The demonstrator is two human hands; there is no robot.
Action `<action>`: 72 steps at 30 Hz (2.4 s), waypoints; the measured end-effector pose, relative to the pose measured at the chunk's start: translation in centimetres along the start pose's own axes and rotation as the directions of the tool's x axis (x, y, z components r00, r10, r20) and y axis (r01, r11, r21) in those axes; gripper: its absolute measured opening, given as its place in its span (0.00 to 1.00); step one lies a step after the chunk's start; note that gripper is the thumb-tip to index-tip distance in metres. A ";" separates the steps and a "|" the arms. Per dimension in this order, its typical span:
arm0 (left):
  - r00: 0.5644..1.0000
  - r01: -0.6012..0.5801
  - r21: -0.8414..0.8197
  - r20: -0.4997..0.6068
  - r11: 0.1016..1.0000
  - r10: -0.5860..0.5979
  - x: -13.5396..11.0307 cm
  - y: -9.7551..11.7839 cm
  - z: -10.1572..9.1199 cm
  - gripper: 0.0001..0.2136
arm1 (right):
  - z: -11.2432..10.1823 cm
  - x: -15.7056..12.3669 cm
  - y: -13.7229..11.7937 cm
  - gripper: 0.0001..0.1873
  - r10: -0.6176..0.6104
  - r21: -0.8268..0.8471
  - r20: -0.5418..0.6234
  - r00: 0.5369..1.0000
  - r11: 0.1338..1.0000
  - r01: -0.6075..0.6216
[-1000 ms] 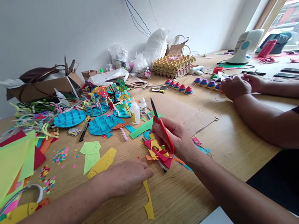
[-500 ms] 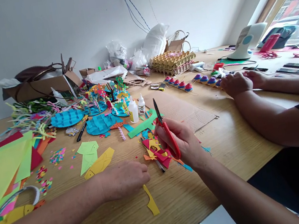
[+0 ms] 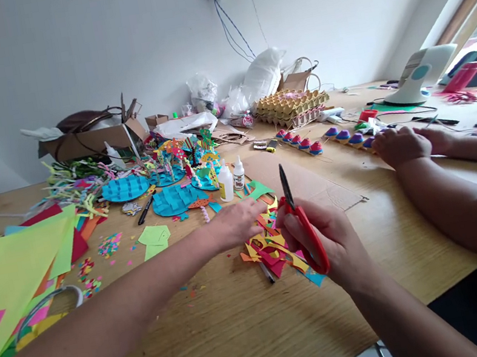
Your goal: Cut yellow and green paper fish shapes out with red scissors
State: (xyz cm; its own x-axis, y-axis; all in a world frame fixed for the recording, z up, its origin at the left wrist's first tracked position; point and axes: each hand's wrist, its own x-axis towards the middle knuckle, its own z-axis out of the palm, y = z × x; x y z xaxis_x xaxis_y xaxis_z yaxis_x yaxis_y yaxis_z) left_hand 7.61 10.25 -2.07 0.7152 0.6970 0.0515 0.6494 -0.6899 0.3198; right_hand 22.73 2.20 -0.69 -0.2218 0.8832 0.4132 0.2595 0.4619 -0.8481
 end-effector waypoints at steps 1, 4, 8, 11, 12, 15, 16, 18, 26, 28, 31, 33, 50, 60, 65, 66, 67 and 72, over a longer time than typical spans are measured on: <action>1.000 0.030 0.011 -0.009 1.000 -0.030 -0.4 -0.7 -0.7 0.12 | -0.1 -0.1 0.0 0.16 0.015 -0.034 0.020 1.000 0.999 -0.014; 0.989 0.150 0.047 0.012 0.988 -0.151 -2.8 -3.7 -3.2 0.11 | -0.2 0.0 0.1 0.17 0.074 -0.125 0.102 0.992 0.990 -0.061; 0.935 0.331 0.100 0.102 0.938 -0.341 -7.5 -7.5 -5.3 0.09 | 1.2 1.0 0.5 0.16 0.133 -0.219 0.219 0.967 0.972 -0.084; 0.891 0.419 0.127 0.131 0.899 -0.434 -11.0 -8.9 -4.8 0.09 | 3.0 2.2 0.9 0.11 0.175 -0.324 0.250 0.952 0.942 -0.088; 0.880 0.441 0.134 0.131 0.887 -0.457 -12.0 -9.1 -4.4 0.08 | 3.6 2.6 0.9 0.10 0.193 -0.363 0.254 0.948 0.927 -0.092; 0.861 0.476 0.132 0.131 0.869 -0.492 -14.3 -8.9 -2.7 0.11 | 5.6 4.0 1.0 0.08 0.227 -0.460 0.259 0.939 0.884 -0.087; 0.858 0.485 0.127 0.123 0.865 -0.499 -14.8 -8.7 -2.1 0.13 | 6.2 4.5 1.1 0.08 0.221 -0.492 0.255 0.941 0.868 -0.070; 0.852 0.503 0.115 0.098 0.857 -0.514 -15.5 -8.0 -1.2 0.16 | 7.4 5.2 1.3 0.07 0.201 -0.529 0.267 0.943 0.848 -0.031; 0.835 0.546 0.123 -0.001 0.829 -0.550 -14.3 -7.0 0.3 0.12 | 10.7 4.9 3.3 0.04 0.170 -0.525 0.363 0.916 0.850 0.050; 0.833 0.549 0.119 -0.002 0.827 -0.553 -13.9 -7.4 0.5 0.10 | 10.9 4.5 3.6 0.04 0.151 -0.514 0.356 0.922 0.856 0.058; 0.829 0.556 0.101 -0.002 0.825 -0.559 -13.7 -8.0 0.7 0.08 | 11.0 4.1 3.9 0.05 0.127 -0.498 0.331 0.935 0.865 0.058; 0.829 0.558 0.082 -0.006 0.826 -0.560 -13.7 -8.1 0.6 0.07 | 11.1 4.0 4.0 0.05 0.115 -0.483 0.319 0.941 0.874 0.057; 0.852 0.513 -0.030 -0.108 0.858 -0.512 -13.9 -8.8 2.0 0.05 | 11.3 4.1 4.9 0.08 0.185 -0.252 0.290 0.939 0.961 -0.111; 0.801 0.519 -0.259 -0.184 0.814 -0.569 -13.7 -8.9 1.9 0.13 | 11.5 4.0 5.7 0.07 0.217 -0.137 0.298 0.930 0.974 -0.183; 0.768 0.462 -0.469 -0.213 0.753 -0.604 -13.7 -8.7 0.8 0.13 | 11.5 4.1 5.8 0.07 0.237 -0.060 0.274 0.932 0.971 -0.230; 0.767 0.434 -0.513 -0.221 0.741 -0.603 -13.7 -8.6 0.6 0.13 | 11.4 4.1 5.8 0.07 0.243 -0.037 0.266 0.933 0.970 -0.242; 0.766 0.402 -0.555 -0.232 0.728 -0.599 -13.7 -8.4 0.3 0.13 | 11.4 4.2 5.8 0.07 0.248 -0.011 0.259 0.933 0.967 -0.254; 0.741 0.257 -0.698 -0.301 0.669 -0.600 -13.4 -6.6 -0.4 0.15 | 11.1 4.3 5.3 0.12 0.241 0.175 0.310 0.920 0.936 -0.304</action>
State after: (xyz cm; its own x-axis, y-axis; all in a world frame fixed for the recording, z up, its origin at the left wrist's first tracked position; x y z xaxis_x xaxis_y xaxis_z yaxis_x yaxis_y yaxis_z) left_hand -6.42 5.54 -4.47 0.0627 0.9893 0.1315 0.4380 -0.1457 0.8871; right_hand 12.74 7.52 -7.09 -0.4331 0.8984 0.0728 0.1461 0.1496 -0.9779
